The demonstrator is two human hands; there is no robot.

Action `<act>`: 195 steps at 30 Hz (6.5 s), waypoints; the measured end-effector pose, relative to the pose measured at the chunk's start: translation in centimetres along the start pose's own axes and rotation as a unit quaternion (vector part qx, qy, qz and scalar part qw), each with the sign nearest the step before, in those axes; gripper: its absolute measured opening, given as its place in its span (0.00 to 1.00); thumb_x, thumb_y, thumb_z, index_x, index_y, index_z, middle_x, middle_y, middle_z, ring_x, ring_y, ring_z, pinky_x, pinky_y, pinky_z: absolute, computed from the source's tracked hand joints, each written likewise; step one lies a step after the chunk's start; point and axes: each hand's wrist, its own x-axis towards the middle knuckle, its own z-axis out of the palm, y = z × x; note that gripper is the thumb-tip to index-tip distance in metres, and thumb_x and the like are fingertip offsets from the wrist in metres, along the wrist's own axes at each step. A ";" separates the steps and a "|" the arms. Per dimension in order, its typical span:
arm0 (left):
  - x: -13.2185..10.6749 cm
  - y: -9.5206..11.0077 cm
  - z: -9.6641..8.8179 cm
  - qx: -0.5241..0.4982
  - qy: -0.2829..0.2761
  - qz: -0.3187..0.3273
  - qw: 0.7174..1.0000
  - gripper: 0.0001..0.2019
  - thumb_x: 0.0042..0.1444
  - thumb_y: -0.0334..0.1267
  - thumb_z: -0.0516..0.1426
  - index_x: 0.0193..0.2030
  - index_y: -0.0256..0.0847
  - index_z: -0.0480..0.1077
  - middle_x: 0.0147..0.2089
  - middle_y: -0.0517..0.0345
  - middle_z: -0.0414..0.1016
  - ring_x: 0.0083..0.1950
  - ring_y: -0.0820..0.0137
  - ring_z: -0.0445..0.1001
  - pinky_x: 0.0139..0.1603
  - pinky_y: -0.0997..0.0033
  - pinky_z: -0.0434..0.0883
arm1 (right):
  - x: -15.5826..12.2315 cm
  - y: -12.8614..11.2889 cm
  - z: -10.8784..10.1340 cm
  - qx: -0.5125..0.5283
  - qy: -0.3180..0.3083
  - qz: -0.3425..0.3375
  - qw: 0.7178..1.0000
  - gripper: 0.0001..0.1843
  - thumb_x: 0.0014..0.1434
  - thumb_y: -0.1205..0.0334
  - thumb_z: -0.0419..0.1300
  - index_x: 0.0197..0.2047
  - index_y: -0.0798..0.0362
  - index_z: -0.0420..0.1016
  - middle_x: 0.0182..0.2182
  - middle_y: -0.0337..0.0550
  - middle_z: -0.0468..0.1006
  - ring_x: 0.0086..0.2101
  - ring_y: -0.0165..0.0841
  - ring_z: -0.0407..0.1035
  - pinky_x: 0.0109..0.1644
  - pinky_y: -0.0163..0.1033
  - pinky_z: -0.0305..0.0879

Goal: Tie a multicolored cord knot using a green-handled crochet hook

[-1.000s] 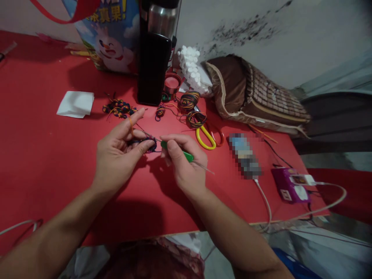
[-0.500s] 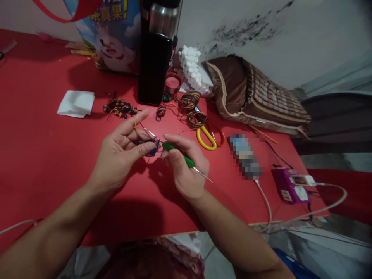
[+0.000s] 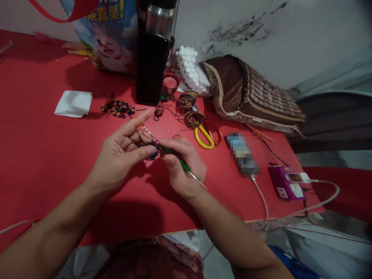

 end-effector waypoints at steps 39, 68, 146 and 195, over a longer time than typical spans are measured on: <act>0.6 2.0 -2.5 -0.048 -0.148 -0.101 0.983 0.25 0.52 0.32 0.73 0.58 0.46 0.85 0.31 0.54 0.78 0.28 0.74 0.73 0.27 0.79 0.74 | 2.9 -0.3 -4.4 0.151 -0.094 0.075 0.981 0.07 0.69 0.57 0.69 0.45 0.47 0.89 0.26 0.39 0.82 0.26 0.32 0.74 0.33 0.41 0.72; -0.3 0.9 0.3 0.212 0.044 0.076 0.973 0.30 0.53 0.27 0.69 0.65 0.44 0.79 0.37 0.61 0.73 0.33 0.75 0.69 0.34 0.78 0.72 | 1.1 1.5 0.1 0.332 0.022 0.322 0.886 0.15 0.67 0.44 0.69 0.45 0.46 0.83 0.24 0.30 0.72 0.20 0.23 0.57 0.27 0.32 0.63; 0.0 0.2 -0.2 0.081 0.032 -0.006 0.996 0.48 0.49 0.28 0.74 0.76 0.50 0.64 0.33 0.64 0.76 0.31 0.71 0.73 0.33 0.72 0.70 | 1.3 2.5 -0.6 0.241 -0.077 0.222 0.942 0.09 0.56 0.56 0.79 0.41 0.42 0.90 0.42 0.40 0.82 0.48 0.35 0.76 0.58 0.45 0.73; -0.2 -0.5 0.5 0.037 0.055 0.002 0.998 0.27 0.50 0.26 0.72 0.58 0.44 0.82 0.39 0.61 0.75 0.40 0.73 0.75 0.44 0.75 0.77 | 0.7 2.1 -1.0 0.183 -0.001 0.215 0.959 0.08 0.69 0.53 0.68 0.48 0.40 0.89 0.34 0.37 0.85 0.31 0.31 0.76 0.40 0.40 0.77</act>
